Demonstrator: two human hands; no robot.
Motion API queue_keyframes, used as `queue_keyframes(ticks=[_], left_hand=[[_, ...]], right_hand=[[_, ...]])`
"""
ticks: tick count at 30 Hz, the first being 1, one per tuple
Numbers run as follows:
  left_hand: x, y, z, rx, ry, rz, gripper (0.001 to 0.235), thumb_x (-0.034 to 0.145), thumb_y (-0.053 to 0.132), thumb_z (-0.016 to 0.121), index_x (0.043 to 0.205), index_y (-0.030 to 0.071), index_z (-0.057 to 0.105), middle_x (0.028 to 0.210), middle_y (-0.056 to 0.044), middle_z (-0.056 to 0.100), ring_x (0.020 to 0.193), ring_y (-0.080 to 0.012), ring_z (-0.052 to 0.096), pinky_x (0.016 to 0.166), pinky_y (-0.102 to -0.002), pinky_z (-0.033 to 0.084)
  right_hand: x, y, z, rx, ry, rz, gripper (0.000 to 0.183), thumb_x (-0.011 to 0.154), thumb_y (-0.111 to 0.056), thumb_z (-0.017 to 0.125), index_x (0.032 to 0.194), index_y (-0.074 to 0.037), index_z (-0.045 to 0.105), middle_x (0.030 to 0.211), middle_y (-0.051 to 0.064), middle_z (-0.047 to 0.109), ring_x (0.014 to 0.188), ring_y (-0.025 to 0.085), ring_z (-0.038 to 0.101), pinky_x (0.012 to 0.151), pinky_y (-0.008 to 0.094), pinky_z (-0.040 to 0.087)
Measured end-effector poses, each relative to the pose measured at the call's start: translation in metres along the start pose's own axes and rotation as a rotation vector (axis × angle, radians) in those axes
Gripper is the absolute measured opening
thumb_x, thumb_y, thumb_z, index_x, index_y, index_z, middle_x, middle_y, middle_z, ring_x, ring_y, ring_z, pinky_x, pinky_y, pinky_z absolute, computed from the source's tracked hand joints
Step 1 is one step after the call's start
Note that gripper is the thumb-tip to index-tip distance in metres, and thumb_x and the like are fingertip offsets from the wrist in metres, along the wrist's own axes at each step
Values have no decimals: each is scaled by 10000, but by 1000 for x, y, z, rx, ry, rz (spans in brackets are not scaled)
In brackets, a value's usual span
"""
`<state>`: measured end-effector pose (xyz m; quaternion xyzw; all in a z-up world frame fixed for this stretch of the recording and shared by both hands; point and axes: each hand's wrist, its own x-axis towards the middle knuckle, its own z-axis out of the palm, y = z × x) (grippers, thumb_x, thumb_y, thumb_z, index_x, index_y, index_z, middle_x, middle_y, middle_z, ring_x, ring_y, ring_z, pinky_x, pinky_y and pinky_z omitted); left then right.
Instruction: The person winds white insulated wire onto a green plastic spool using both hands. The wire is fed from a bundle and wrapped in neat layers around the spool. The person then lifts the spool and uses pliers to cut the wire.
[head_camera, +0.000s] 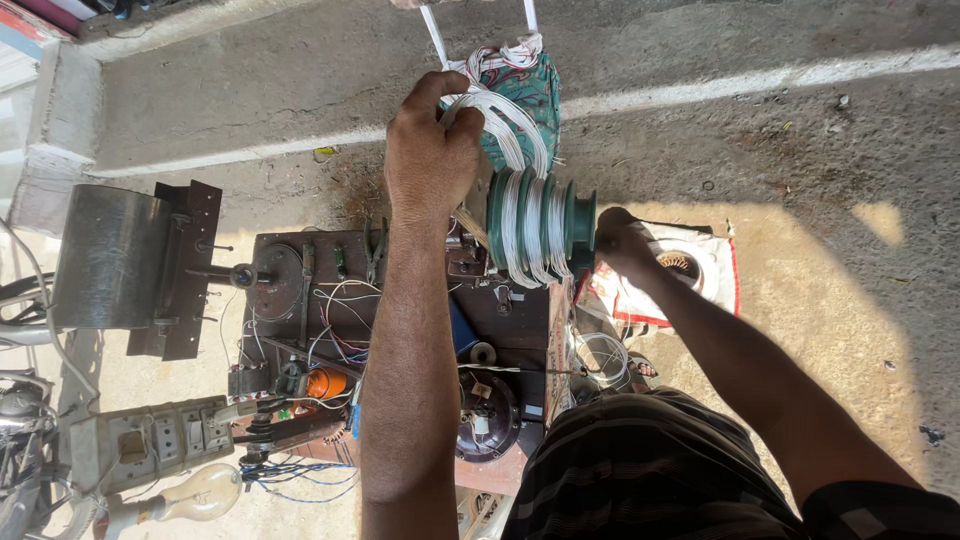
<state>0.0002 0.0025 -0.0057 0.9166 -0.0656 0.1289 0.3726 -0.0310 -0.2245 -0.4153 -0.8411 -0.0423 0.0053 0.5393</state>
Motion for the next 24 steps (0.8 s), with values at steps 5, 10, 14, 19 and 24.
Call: queue_keyframes(ticks=[5, 10, 14, 19, 24], left_hand=[[0, 0, -2, 3, 28, 63, 325, 859, 166, 634, 1176, 140, 706, 868, -64, 765, 668, -108, 719, 636, -345, 604], [0, 3, -4, 28, -10, -23, 339, 854, 169, 616, 1180, 152, 707, 909, -90, 778, 695, -137, 730, 675, -368, 606], [0, 4, -5, 16, 4, 12, 337, 858, 166, 618, 1182, 136, 703, 959, -99, 776, 705, -145, 736, 680, -371, 614], [-1, 2, -4, -2, -11, -43, 338, 861, 173, 618, 1187, 140, 702, 913, -113, 785, 708, -164, 740, 680, -377, 605], [1, -1, -2, -8, 36, 62, 315, 869, 171, 636, 1173, 131, 710, 935, -74, 779, 695, -126, 738, 661, -364, 606]], right_hand=[[-89, -73, 13, -153, -105, -46, 207, 953, -267, 704, 867, -90, 767, 710, 72, 734, 551, 151, 687, 524, 330, 568], [-129, -225, -40, -526, -185, -625, 159, 791, -180, 788, 771, -69, 676, 694, 48, 653, 617, 164, 663, 518, 329, 541], [-90, -309, -99, -941, 122, -1061, 145, 751, -98, 792, 810, -98, 660, 739, 37, 605, 684, 118, 621, 552, 281, 538], [57, -283, -163, -414, 199, -643, 307, 892, -327, 870, 833, -109, 661, 792, 42, 660, 704, 127, 643, 634, 349, 575], [76, -104, -72, -5, -142, 137, 341, 852, -327, 850, 806, -19, 713, 792, 126, 712, 737, 193, 665, 713, 378, 553]])
